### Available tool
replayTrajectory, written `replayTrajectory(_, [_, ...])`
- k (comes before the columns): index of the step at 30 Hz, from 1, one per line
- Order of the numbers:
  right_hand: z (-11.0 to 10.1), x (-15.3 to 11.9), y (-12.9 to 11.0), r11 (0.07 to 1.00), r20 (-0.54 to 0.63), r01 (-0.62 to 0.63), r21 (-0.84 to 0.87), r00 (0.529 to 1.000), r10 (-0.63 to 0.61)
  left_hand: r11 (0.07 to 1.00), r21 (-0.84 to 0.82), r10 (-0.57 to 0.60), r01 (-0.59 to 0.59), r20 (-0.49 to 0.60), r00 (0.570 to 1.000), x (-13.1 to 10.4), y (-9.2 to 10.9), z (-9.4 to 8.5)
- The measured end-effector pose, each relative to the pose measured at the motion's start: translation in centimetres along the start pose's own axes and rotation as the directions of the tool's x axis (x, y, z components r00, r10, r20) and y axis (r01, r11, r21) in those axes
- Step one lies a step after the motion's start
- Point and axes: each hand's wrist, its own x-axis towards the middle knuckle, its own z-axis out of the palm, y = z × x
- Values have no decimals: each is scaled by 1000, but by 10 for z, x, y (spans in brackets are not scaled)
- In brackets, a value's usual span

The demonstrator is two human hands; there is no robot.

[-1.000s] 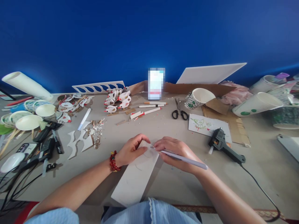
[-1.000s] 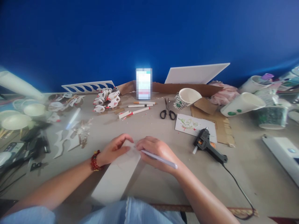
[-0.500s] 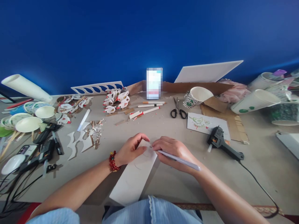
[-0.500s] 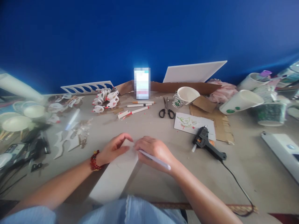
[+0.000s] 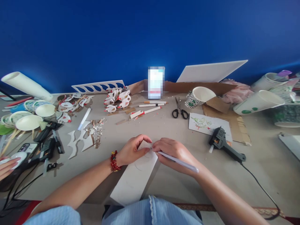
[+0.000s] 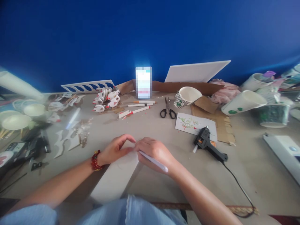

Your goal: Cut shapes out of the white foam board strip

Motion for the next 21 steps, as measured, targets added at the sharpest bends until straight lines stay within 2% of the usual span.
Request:
replayTrajectory(6, [3,0,2,999,12,2,-43,1000,-1,1000,11,11,-11,2,1000,0,-1,0])
replayTrajectory(13, [-4,-3,3,999,28,-29,14,999,28,997,81,1,-4,38,999,1,7,-3])
replayTrajectory(21, [-17,-4,-2,998,-59,6,64,998,-2,999,-29,-9,12,77,997,0,3,-4])
